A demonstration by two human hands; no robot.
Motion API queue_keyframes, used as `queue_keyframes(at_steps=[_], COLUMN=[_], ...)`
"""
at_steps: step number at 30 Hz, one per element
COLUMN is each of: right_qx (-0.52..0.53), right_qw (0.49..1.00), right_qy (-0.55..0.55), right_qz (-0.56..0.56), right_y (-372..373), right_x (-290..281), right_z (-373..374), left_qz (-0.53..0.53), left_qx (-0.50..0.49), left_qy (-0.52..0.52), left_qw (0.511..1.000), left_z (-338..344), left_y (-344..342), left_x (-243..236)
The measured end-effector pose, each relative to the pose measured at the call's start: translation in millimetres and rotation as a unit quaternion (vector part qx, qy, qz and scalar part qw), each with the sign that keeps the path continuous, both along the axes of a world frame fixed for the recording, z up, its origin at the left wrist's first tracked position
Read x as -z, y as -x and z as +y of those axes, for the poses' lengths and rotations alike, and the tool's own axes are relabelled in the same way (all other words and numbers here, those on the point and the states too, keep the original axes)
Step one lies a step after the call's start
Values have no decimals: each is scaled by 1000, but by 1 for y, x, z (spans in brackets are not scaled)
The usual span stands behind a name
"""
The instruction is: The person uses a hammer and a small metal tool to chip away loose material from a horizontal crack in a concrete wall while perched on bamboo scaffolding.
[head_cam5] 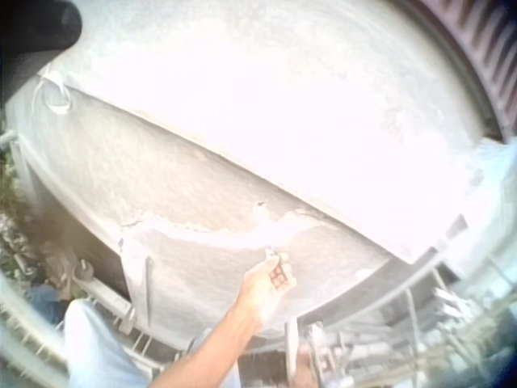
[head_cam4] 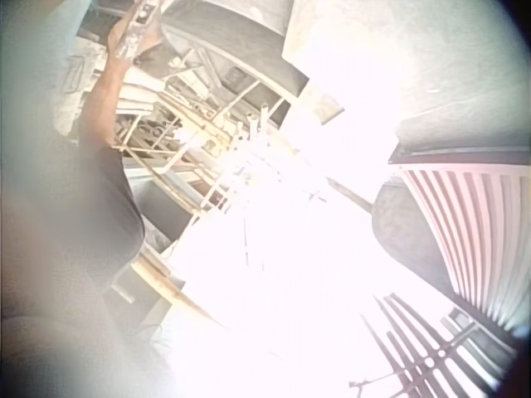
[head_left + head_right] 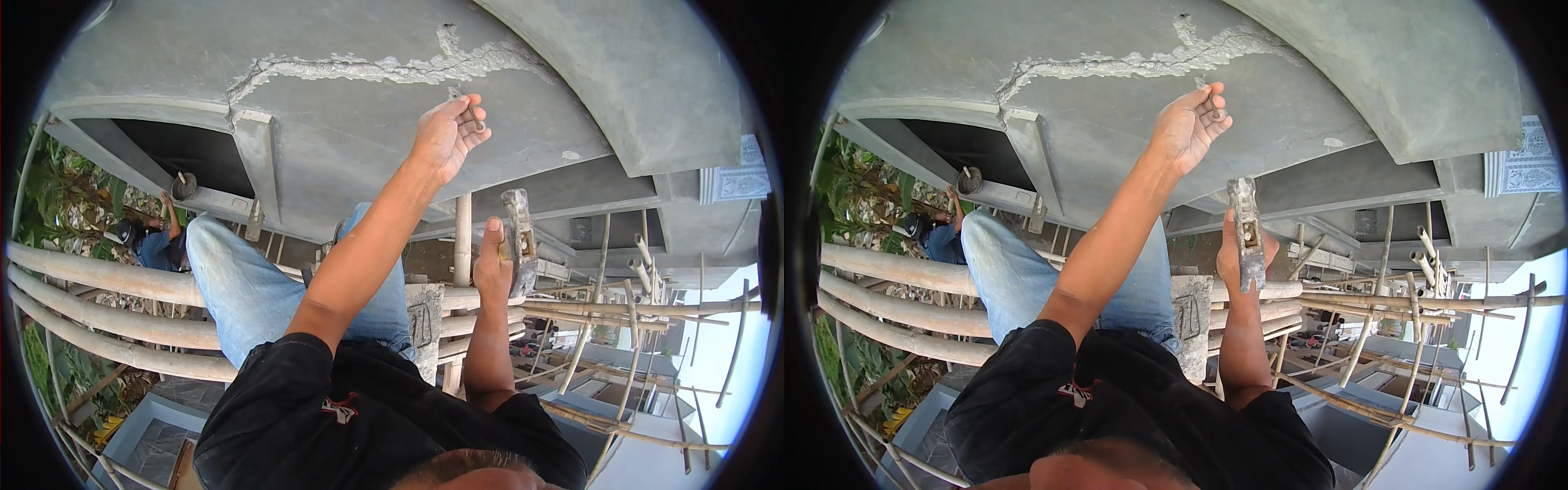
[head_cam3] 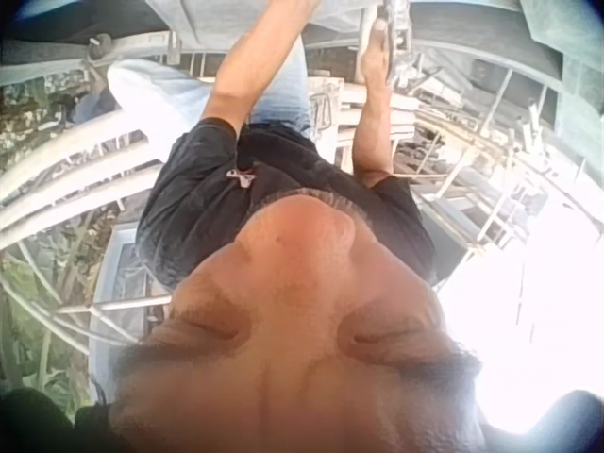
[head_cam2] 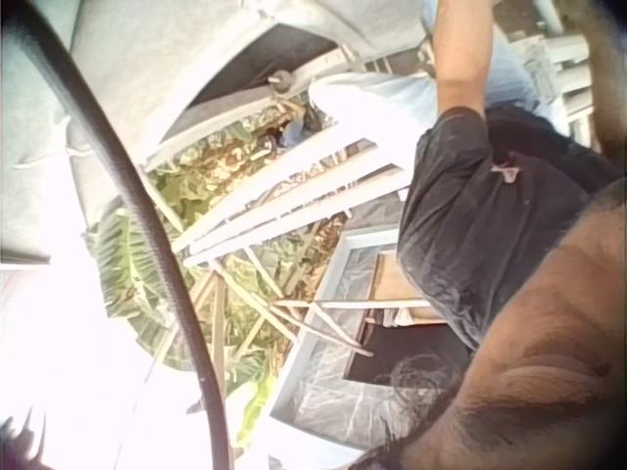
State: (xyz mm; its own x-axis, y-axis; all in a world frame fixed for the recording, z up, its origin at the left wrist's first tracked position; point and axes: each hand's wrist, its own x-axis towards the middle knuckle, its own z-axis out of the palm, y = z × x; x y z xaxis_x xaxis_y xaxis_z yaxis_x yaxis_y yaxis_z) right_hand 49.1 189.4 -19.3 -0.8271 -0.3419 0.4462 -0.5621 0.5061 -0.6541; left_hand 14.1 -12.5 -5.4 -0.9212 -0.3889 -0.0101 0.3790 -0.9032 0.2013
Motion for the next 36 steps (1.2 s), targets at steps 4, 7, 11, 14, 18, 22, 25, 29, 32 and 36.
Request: queue_keyframes(at_steps=[4,7,11,14,18,22,25,29,32,36], right_qx=[-10,-32,-49,-47,-36,-52,-34,-52,-50,-39], right_qw=[995,995,994,979,997,985,992,976,982,997], right_qy=[19,-1,23,13,-57,-8,-75,2,-37,-25], right_qz=[101,91,95,196,43,167,92,210,176,69], right_y=[15,19,29,36,45,36,39,42,39,38], right_x=[-5,-28,-24,-14,-16,-11,-21,-9,-14,-13], right_z=[-23,-53,-57,-53,-54,-40,-66,-48,-57,-48], left_qz=[18,-6,15,5,17,13,1,3,25,-9], left_qx=[20,15,18,31,28,34,11,43,32,24], left_qy=[-34,-59,-61,-55,-57,-58,-74,-79,-85,-27], left_qw=[999,998,998,998,998,998,997,996,996,999], left_z=[-3,-3,-5,-5,-5,-2,-11,-8,-4,-4], left_y=[0,5,4,3,4,3,8,8,9,1], left_x=[-1,-5,-6,-5,-4,-4,-6,-8,-1,0])
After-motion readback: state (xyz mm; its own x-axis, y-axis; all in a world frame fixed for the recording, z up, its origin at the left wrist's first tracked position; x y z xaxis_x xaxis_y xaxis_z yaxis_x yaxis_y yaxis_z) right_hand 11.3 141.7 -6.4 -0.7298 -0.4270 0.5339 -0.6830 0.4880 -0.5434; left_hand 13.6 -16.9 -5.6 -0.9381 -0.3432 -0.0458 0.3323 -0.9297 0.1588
